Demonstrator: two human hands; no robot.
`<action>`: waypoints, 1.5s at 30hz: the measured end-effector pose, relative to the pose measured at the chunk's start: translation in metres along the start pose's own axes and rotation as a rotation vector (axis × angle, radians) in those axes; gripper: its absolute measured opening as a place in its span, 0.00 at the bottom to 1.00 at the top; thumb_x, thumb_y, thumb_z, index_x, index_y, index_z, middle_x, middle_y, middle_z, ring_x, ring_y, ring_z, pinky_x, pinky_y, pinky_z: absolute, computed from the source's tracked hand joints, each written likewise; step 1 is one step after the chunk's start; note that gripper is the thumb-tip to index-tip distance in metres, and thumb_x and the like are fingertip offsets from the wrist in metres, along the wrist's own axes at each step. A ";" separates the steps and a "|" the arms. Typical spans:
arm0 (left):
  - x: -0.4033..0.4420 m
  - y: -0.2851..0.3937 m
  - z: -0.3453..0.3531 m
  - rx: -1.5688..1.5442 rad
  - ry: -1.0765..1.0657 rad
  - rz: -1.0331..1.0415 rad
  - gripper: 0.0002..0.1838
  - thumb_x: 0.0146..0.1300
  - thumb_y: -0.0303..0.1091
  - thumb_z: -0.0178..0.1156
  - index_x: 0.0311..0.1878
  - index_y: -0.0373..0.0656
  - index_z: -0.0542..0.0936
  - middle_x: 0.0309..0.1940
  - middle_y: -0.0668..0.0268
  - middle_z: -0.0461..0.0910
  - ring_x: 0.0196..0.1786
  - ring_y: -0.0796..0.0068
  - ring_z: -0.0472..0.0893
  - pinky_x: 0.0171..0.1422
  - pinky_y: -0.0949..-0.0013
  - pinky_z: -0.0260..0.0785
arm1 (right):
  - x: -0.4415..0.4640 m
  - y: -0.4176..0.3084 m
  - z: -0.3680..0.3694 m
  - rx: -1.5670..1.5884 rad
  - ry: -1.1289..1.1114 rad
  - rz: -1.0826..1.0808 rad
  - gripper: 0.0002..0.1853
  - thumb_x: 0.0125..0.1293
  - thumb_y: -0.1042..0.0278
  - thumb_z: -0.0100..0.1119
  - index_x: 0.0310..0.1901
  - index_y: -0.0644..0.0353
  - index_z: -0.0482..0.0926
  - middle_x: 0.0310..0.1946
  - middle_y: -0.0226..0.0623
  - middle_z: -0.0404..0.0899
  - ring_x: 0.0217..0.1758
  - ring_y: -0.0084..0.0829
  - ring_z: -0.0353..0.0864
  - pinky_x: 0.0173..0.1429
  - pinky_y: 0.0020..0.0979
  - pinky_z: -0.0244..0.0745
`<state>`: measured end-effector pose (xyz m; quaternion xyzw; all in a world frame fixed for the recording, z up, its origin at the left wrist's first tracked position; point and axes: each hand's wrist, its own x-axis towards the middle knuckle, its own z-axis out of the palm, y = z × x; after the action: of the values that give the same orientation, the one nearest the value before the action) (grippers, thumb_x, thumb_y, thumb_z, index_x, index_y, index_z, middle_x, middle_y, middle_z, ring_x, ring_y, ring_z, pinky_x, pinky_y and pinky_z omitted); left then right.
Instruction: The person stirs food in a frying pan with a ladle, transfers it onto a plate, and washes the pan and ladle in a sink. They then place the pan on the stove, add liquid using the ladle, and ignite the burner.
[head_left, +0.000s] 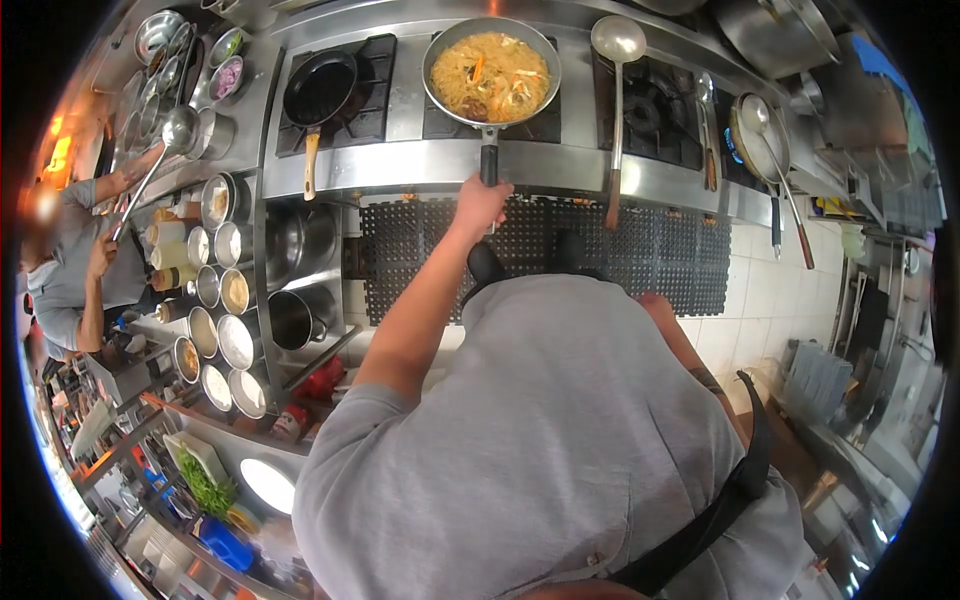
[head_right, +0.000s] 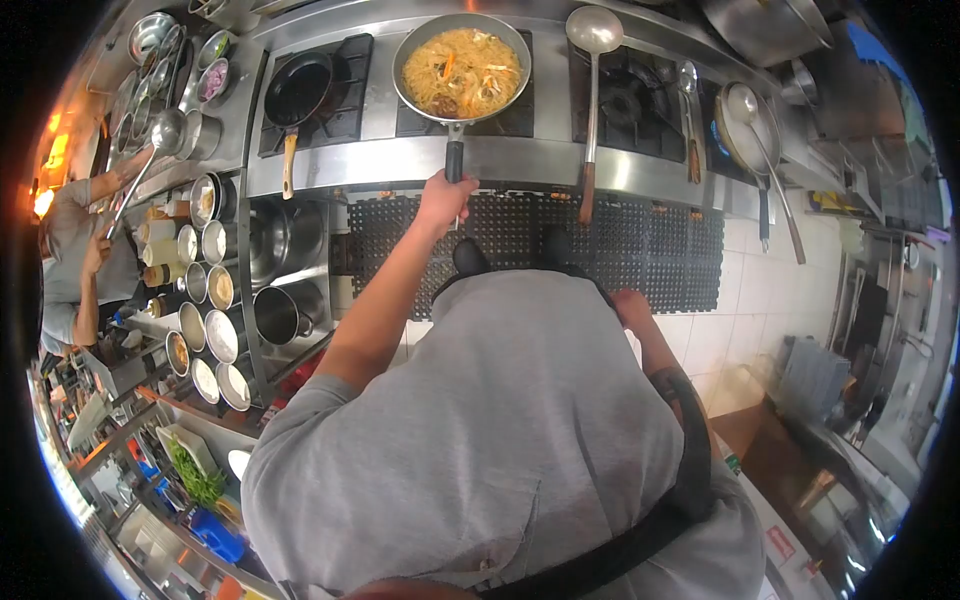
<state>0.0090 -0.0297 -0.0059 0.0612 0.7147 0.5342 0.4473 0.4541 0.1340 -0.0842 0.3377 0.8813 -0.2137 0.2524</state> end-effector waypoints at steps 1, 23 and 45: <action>0.000 0.000 0.000 -0.004 -0.003 0.000 0.13 0.61 0.31 0.67 0.43 0.36 0.75 0.21 0.68 0.73 0.16 0.78 0.72 0.18 0.70 0.65 | 0.002 0.006 0.005 0.002 0.001 0.003 0.09 0.61 0.63 0.58 0.40 0.55 0.83 0.33 0.47 0.83 0.43 0.50 0.85 0.48 0.48 0.81; -0.002 -0.001 -0.001 0.024 0.000 0.009 0.13 0.62 0.32 0.67 0.43 0.35 0.75 0.22 0.68 0.74 0.17 0.78 0.72 0.20 0.70 0.65 | -0.002 -0.017 -0.015 0.130 -0.015 0.022 0.12 0.64 0.59 0.56 0.40 0.55 0.85 0.32 0.49 0.84 0.40 0.52 0.86 0.46 0.50 0.81; 0.009 0.007 -0.001 -0.030 -0.030 0.000 0.10 0.61 0.30 0.67 0.36 0.37 0.75 0.20 0.67 0.74 0.16 0.76 0.73 0.18 0.69 0.67 | 0.042 0.003 -0.026 0.068 0.010 -0.304 0.13 0.70 0.58 0.59 0.34 0.59 0.80 0.24 0.40 0.80 0.30 0.37 0.84 0.35 0.37 0.80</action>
<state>0.0006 -0.0221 -0.0055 0.0623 0.6997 0.5441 0.4588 0.4218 0.1710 -0.0892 0.2096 0.9158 -0.2774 0.2013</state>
